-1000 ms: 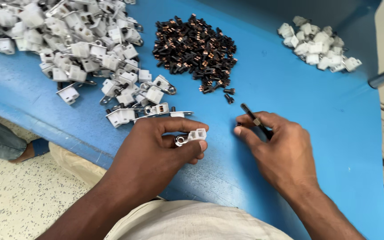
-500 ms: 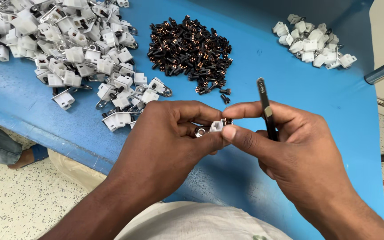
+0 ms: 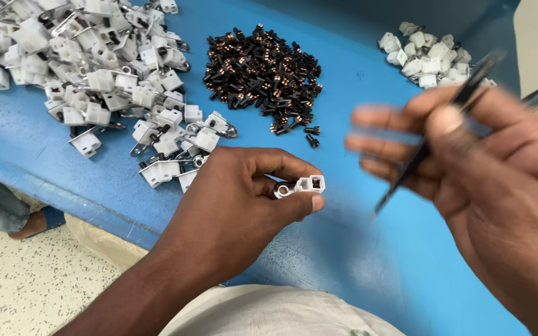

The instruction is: The person sits at a blue workbench assembling small white plastic switch housings. They pick up a housing, use tweezers to insert a black coil contact into it, press the part into place by hand, and set the finished assembly aside, repeating the cycle one component at a time.

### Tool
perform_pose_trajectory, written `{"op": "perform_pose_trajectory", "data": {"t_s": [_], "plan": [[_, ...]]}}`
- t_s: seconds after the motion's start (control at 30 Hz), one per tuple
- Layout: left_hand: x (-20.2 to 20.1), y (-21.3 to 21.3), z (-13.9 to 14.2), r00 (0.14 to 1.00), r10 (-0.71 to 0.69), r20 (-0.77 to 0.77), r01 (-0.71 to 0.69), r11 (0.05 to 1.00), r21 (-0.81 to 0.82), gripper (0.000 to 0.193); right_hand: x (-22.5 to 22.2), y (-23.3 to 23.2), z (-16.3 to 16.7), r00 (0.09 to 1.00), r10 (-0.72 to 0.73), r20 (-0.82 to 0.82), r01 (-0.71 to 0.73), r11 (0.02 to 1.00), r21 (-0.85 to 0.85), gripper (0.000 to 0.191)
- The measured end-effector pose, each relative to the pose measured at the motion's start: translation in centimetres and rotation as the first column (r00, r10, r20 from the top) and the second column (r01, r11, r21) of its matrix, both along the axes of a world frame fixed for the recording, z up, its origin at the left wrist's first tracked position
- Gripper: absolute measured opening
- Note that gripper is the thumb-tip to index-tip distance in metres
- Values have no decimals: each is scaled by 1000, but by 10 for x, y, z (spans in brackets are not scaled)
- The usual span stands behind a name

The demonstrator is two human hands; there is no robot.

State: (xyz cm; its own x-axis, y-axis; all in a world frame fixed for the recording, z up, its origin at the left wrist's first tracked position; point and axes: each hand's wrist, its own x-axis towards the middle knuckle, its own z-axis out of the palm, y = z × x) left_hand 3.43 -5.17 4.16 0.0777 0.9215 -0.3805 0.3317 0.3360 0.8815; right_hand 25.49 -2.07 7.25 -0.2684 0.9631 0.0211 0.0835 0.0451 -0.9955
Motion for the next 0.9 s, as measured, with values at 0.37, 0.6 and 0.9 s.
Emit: {"op": "perform_pose_trajectory", "data": {"t_s": [0.37, 0.6, 0.9], "plan": [[4, -2, 13, 999, 3, 48, -7, 996, 90, 31, -47, -20, 6, 993, -92, 75, 55, 914, 402, 15], [5, -3, 14, 999, 15, 49, -19, 997, 70, 31, -48, -17, 12, 993, -105, 55, 78, 928, 363, 13], [5, -1, 5, 998, 16, 53, -21, 996, 89, 27, -59, -16, -4, 993, -34, 112, -29, 855, 517, 16]]}}
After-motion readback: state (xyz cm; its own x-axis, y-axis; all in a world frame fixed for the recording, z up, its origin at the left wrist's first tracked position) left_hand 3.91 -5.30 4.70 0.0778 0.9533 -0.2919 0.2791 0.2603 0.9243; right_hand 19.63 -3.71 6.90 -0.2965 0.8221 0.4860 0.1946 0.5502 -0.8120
